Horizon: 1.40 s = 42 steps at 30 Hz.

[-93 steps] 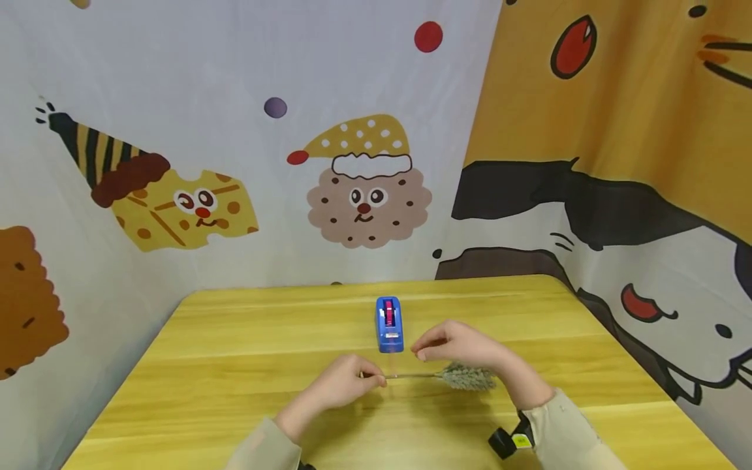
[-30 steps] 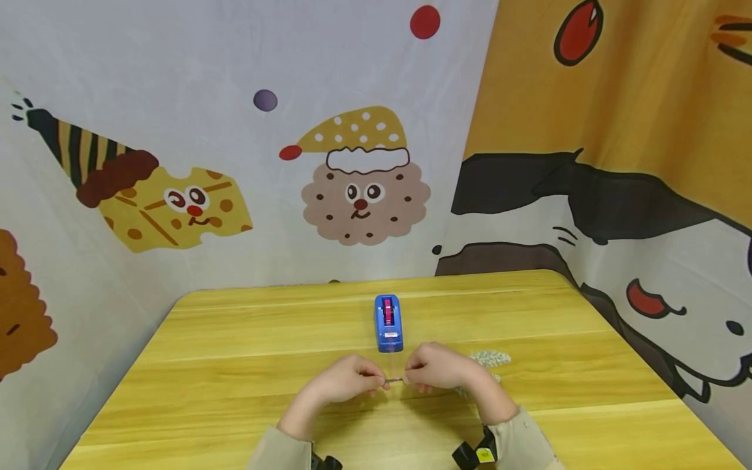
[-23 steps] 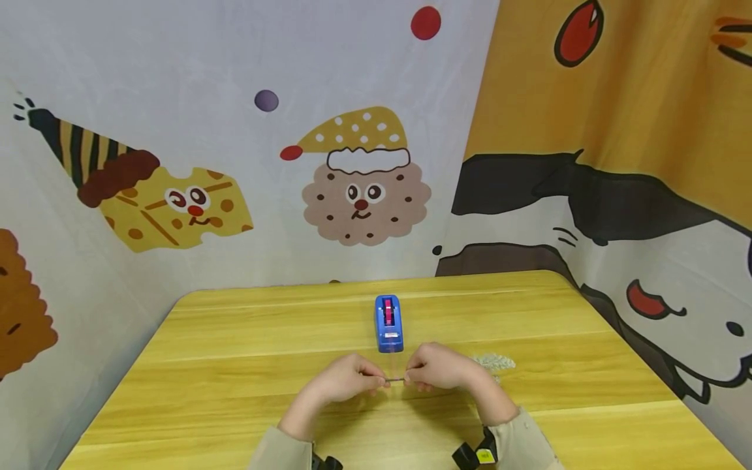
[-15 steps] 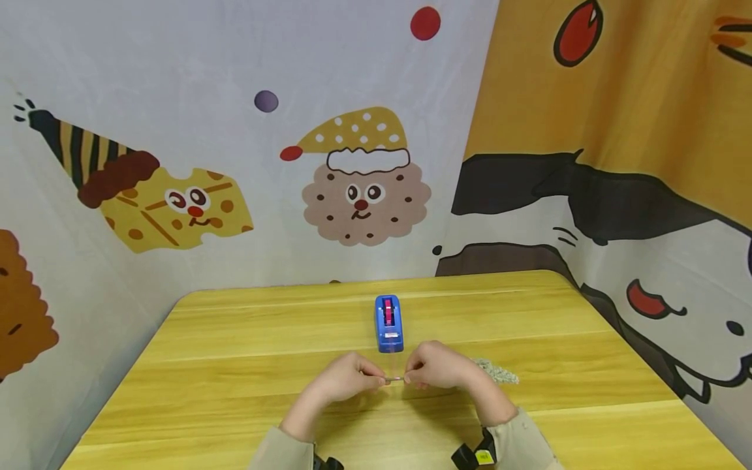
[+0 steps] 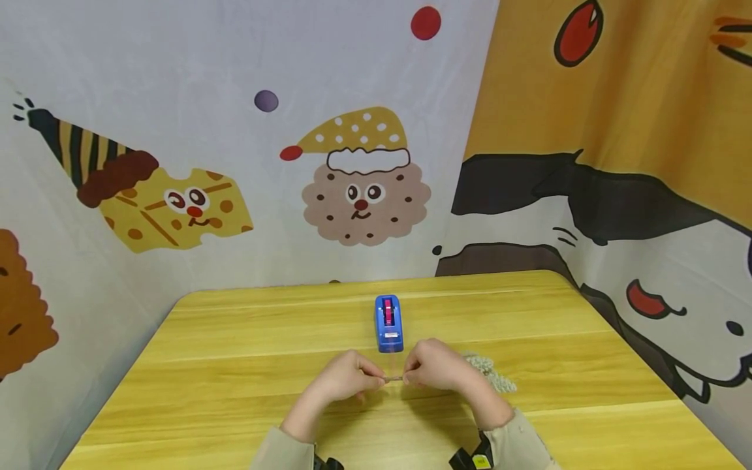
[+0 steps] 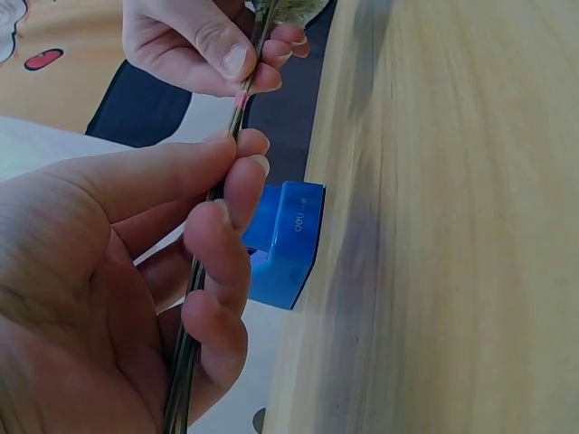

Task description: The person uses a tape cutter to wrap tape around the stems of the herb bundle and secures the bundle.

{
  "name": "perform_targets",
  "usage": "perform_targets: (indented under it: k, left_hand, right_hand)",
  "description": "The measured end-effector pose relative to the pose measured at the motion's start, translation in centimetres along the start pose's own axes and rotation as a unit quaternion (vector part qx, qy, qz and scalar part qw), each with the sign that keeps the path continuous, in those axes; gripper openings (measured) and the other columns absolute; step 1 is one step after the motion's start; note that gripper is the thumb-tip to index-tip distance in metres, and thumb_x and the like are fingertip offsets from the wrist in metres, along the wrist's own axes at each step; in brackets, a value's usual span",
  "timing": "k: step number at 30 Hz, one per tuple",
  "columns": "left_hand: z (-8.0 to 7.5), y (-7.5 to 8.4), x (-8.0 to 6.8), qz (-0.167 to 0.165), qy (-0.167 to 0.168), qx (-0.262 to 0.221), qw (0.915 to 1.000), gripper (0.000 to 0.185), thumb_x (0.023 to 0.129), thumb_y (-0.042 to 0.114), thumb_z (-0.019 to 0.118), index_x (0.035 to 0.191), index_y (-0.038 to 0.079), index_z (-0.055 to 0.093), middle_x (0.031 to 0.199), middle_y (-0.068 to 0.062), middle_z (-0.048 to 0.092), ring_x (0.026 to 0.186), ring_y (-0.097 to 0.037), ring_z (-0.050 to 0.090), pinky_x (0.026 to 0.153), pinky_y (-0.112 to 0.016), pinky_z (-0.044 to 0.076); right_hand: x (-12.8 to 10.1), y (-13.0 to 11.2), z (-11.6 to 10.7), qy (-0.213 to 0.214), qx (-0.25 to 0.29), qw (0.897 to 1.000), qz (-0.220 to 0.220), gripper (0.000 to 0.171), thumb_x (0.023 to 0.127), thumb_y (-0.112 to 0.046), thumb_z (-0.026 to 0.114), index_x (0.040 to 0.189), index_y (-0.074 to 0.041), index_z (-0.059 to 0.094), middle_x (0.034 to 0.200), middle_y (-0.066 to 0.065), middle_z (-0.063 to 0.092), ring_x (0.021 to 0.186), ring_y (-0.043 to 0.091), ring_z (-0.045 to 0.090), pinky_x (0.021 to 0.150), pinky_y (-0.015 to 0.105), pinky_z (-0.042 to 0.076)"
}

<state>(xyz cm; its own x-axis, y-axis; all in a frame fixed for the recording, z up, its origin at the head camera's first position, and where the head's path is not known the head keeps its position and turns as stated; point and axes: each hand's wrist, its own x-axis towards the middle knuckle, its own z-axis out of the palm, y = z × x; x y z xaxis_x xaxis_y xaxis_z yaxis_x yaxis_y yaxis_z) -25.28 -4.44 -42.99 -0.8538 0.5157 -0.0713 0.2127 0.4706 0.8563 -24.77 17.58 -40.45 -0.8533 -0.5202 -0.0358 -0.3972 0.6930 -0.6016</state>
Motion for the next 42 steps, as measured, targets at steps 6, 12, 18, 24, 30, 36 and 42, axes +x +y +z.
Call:
perform_targets:
  k: [6,12,18,24,30,36,42]
  left_hand:
    - [-0.06,0.19,-0.06,0.013,-0.003,0.011,0.9999,0.013,0.089,0.019,0.068,0.09,0.01,0.078,0.086,0.001,0.071,0.057,-0.012,0.051,0.052,-0.027,0.042]
    - [-0.07,0.16,-0.02,0.014,-0.015,0.022,0.9995,0.022,0.093,0.016,0.058,0.085,0.006,0.076,0.072,-0.002,0.069,0.048,-0.007,0.035,0.043,-0.021,0.026]
    - [-0.18,0.08,0.02,0.03,-0.011,0.024,0.9992,0.02,0.092,0.014,0.06,0.083,0.007,0.075,0.071,-0.002,0.069,0.049,-0.007,0.037,0.044,-0.02,0.028]
    - [-0.28,0.07,0.08,0.038,-0.004,0.029,0.9989,0.016,0.091,0.015,0.062,0.085,0.008,0.076,0.072,0.001,0.068,0.053,-0.008,0.042,0.046,-0.021,0.032]
    - [-0.12,0.19,0.06,0.036,0.006,0.03,0.9989,0.014,0.089,0.013,0.065,0.085,0.008,0.077,0.072,0.002,0.068,0.052,-0.008,0.042,0.046,-0.021,0.033]
    - [0.11,0.14,0.01,0.024,0.016,0.024,0.9993,0.013,0.088,0.014,0.067,0.086,0.006,0.077,0.071,0.0,0.068,0.05,-0.008,0.043,0.046,-0.022,0.036]
    - [0.14,-0.08,0.27,0.029,0.027,0.021,0.999,0.018,0.091,0.019,0.065,0.083,0.005,0.075,0.072,-0.005,0.068,0.049,-0.008,0.042,0.044,-0.022,0.034]
  right_hand:
    - [-0.05,-0.15,-0.03,0.013,-0.021,1.0,-0.003,0.011,0.082,-0.007,0.074,0.071,-0.009,0.074,0.06,-0.006,0.059,0.05,0.005,0.047,0.047,0.023,0.042]
    - [0.05,-0.17,0.06,0.019,-0.035,0.999,-0.008,0.01,0.081,-0.007,0.075,0.072,-0.009,0.074,0.063,-0.012,0.059,0.052,0.005,0.048,0.049,0.023,0.044]
    - [0.05,-0.16,0.05,0.016,-0.033,0.999,-0.01,0.01,0.082,-0.008,0.075,0.072,-0.01,0.073,0.064,-0.012,0.059,0.054,0.005,0.048,0.051,0.023,0.044]
    - [-0.02,0.03,-0.11,-0.005,0.007,1.0,0.002,0.021,0.09,-0.01,0.066,0.07,-0.008,0.071,0.059,-0.003,0.058,0.05,0.007,0.044,0.047,0.023,0.038]
    - [-0.06,0.46,0.07,-0.021,0.027,0.999,0.018,0.028,0.093,-0.01,0.062,0.067,-0.007,0.07,0.057,0.003,0.06,0.049,0.008,0.046,0.048,0.024,0.039]
    - [0.0,0.48,0.26,-0.022,0.021,0.999,0.021,0.025,0.092,-0.009,0.062,0.069,-0.008,0.071,0.053,0.0,0.058,0.047,0.007,0.045,0.047,0.023,0.036]
    - [0.2,0.32,0.22,0.014,-0.001,1.0,0.013,0.023,0.091,-0.012,0.066,0.069,-0.007,0.072,0.051,-0.009,0.04,0.045,0.006,0.031,0.044,0.021,0.027]
